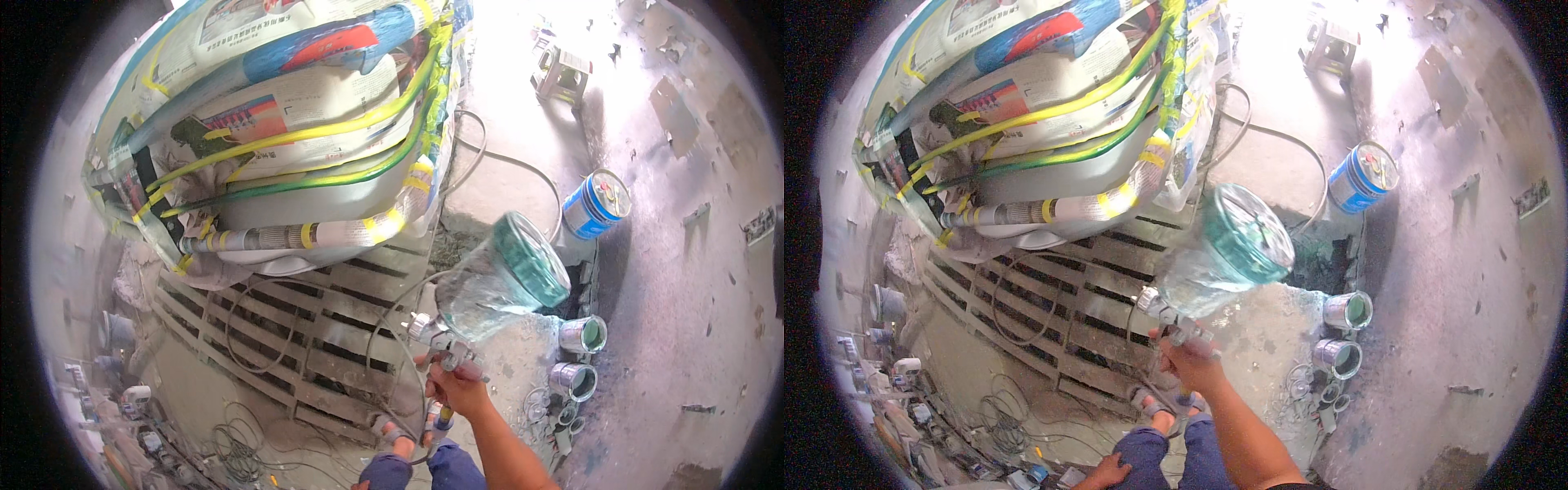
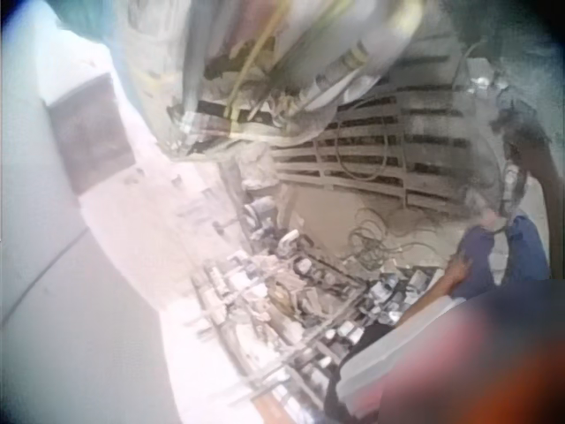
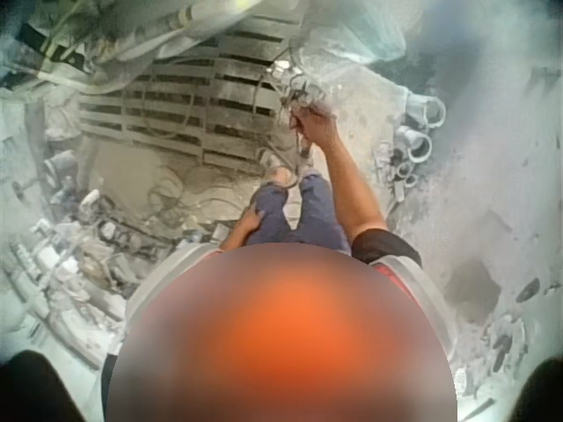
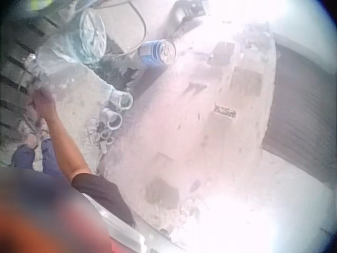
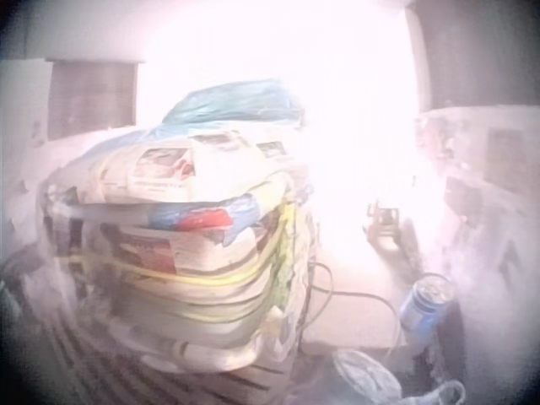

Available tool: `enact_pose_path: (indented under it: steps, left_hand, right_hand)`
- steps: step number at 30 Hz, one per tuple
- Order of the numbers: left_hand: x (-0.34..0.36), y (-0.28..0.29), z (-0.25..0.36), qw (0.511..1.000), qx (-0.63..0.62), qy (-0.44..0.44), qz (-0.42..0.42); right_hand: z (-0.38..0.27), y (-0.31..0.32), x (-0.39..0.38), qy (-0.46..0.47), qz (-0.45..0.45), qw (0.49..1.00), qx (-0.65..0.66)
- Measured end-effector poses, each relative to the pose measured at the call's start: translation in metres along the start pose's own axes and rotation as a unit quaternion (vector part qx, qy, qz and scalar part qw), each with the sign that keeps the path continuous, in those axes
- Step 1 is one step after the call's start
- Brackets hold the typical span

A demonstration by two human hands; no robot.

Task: The person prepares a spray gun by attaching a hose and filling it with paint from a can. They then spray paint a car bumper and a side mirror that are resting on a wooden pallet in a workshop.

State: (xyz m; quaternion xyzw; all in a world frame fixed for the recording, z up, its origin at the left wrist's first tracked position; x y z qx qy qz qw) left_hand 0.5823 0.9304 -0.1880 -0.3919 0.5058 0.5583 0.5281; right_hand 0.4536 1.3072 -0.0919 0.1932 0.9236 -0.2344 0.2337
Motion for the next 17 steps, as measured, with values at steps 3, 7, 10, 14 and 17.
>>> enact_pose_path:
  steps: [3, 7, 10, 14, 17]
  left_hand:
    - [0.041, -0.043, -0.032, 0.998, -0.053, -0.021, -0.003]
    - [0.042, -0.034, -0.017, 0.998, -0.067, -0.013, -0.008]
    - [0.052, -0.021, -0.004, 0.997, -0.081, -0.011, -0.008]
    - [0.069, -0.028, 0.004, 0.994, -0.098, 0.008, 0.049]
    - [0.093, -0.044, 0.011, 0.987, -0.137, 0.043, 0.068]
  right_hand:
    - [-0.020, 0.008, 0.016, 0.002, -0.020, 0.997, -0.080]
    - [-0.023, 0.068, 0.029, -0.061, 0.085, 0.982, -0.155]
    - [-0.069, 0.089, 0.028, 0.016, 0.110, 0.989, -0.098]
    - [-0.095, 0.140, 0.055, 0.054, 0.149, 0.985, -0.062]
    - [-0.107, 0.165, 0.090, 0.050, 0.100, 0.991, -0.068]
Point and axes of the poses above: each hand's wrist, its own x-axis towards the middle knuckle, its own y-axis out of the back of the hand, z = x × y, the point moved 8 cm from there along x, towards the middle knuckle, and after that the axes turned 3 degrees about -z, right-handed, at the moved point
